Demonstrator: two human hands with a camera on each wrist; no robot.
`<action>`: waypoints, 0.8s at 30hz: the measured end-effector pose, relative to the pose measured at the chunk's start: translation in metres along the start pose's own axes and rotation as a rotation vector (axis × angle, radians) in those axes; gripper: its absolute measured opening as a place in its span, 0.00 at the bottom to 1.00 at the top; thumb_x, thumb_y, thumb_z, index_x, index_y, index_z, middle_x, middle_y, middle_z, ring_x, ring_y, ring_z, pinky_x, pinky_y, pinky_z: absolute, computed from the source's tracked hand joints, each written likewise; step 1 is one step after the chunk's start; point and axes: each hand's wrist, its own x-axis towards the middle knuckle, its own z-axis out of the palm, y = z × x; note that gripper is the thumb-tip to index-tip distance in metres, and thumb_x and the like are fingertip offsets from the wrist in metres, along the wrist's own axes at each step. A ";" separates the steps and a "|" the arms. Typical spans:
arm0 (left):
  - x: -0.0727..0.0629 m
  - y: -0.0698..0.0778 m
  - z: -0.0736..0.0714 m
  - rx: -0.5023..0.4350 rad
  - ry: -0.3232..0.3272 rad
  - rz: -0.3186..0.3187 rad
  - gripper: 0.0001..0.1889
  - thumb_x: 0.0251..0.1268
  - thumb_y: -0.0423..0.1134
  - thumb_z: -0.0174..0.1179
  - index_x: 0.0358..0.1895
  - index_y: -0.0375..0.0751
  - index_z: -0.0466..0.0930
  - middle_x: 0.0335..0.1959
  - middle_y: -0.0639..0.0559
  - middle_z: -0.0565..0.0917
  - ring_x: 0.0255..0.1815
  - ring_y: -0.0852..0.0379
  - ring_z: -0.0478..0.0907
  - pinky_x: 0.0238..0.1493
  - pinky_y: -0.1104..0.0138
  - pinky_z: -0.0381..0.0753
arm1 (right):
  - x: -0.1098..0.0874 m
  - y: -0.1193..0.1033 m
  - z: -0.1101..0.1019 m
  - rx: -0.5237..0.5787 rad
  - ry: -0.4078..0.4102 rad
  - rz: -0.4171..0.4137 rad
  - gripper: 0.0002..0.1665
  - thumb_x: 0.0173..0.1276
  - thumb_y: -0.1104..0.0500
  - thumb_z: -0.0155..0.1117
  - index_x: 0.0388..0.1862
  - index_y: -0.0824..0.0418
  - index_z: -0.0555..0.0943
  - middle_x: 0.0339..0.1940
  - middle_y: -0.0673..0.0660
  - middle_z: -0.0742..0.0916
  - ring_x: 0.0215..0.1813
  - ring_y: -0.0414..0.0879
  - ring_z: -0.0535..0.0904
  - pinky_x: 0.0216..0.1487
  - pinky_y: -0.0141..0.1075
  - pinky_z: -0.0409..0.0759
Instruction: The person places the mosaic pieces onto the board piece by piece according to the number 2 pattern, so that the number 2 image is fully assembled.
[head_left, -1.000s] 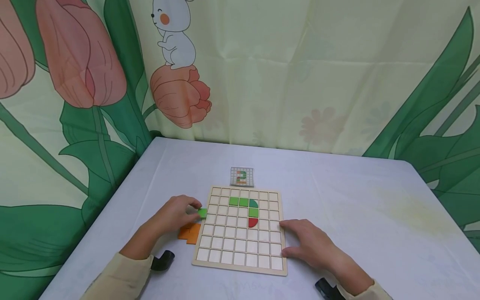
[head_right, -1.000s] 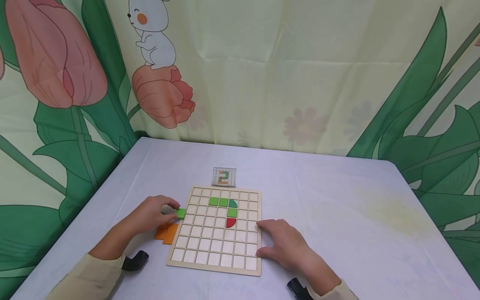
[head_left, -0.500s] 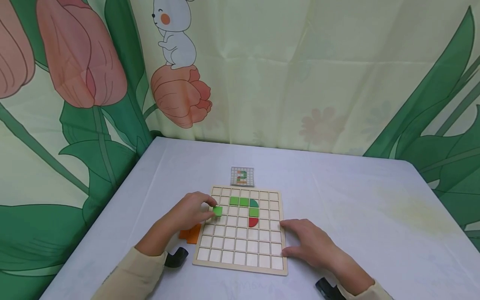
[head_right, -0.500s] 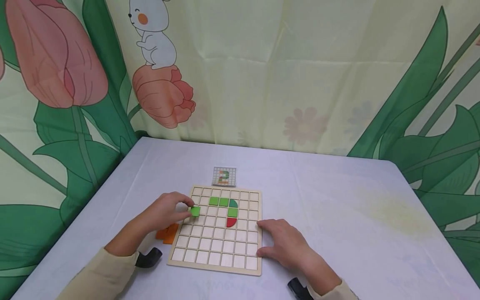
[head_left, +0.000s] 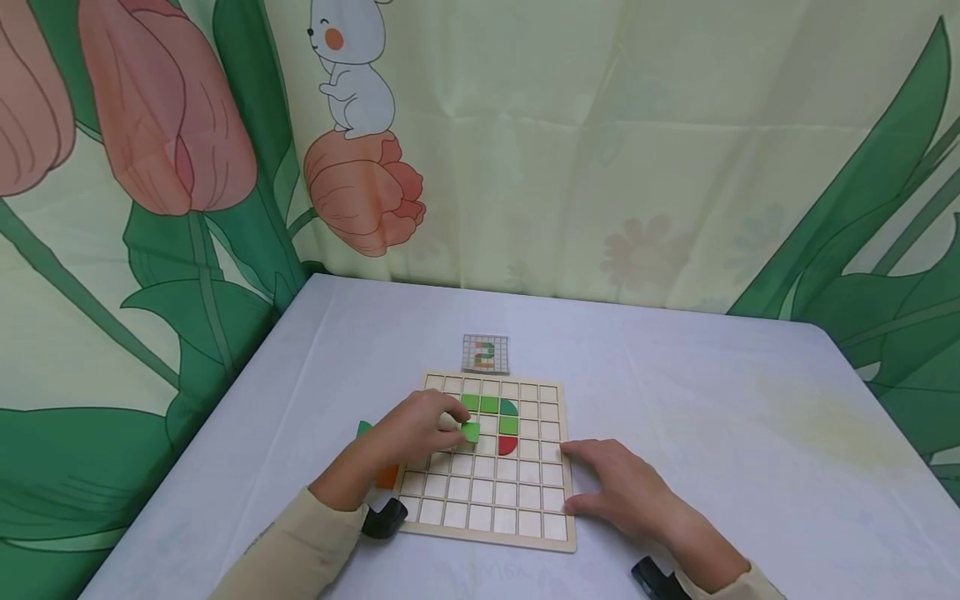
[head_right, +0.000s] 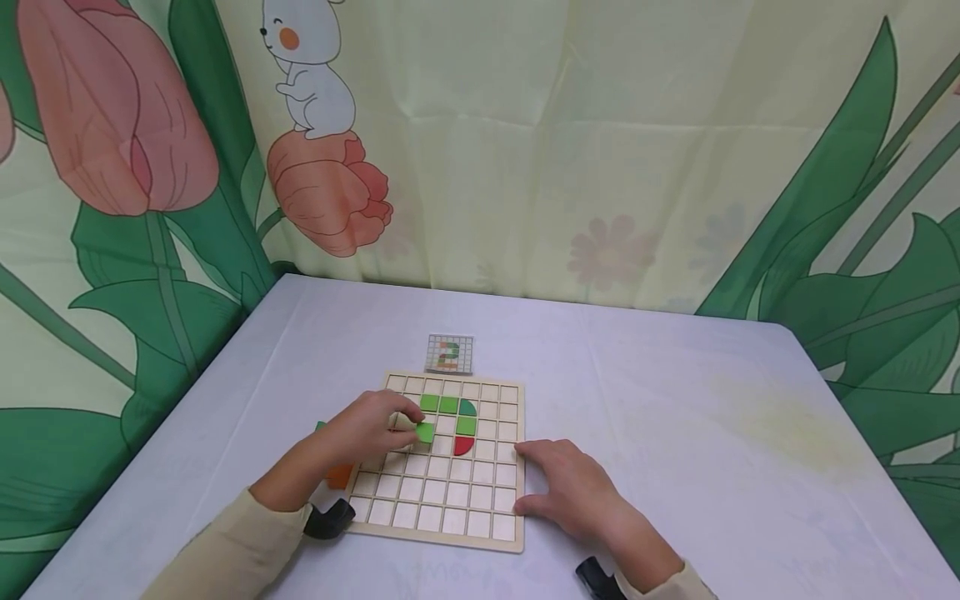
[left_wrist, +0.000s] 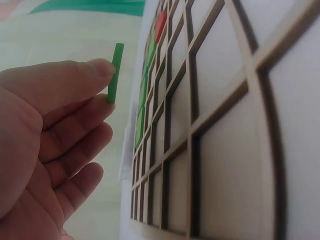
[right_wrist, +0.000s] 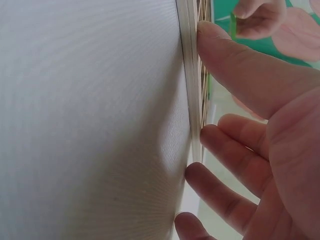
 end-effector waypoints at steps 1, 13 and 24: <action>0.001 0.000 0.001 0.010 -0.006 0.007 0.10 0.62 0.36 0.70 0.46 0.41 0.86 0.44 0.55 0.86 0.52 0.53 0.79 0.51 0.59 0.80 | 0.000 0.000 0.000 0.000 -0.001 0.001 0.40 0.52 0.49 0.81 0.63 0.59 0.79 0.60 0.54 0.83 0.64 0.55 0.75 0.63 0.52 0.72; 0.009 0.007 0.014 0.065 -0.014 0.080 0.09 0.62 0.37 0.69 0.45 0.41 0.87 0.42 0.56 0.86 0.50 0.55 0.79 0.51 0.62 0.79 | -0.001 0.001 0.001 -0.001 -0.002 0.004 0.40 0.52 0.48 0.81 0.63 0.58 0.79 0.60 0.53 0.83 0.64 0.54 0.74 0.63 0.52 0.72; 0.014 0.011 0.018 0.100 -0.027 0.100 0.08 0.61 0.36 0.70 0.43 0.42 0.87 0.41 0.55 0.87 0.48 0.53 0.80 0.51 0.60 0.79 | 0.000 0.001 0.001 0.002 -0.009 0.009 0.40 0.52 0.48 0.81 0.63 0.58 0.79 0.60 0.53 0.82 0.64 0.54 0.74 0.64 0.52 0.72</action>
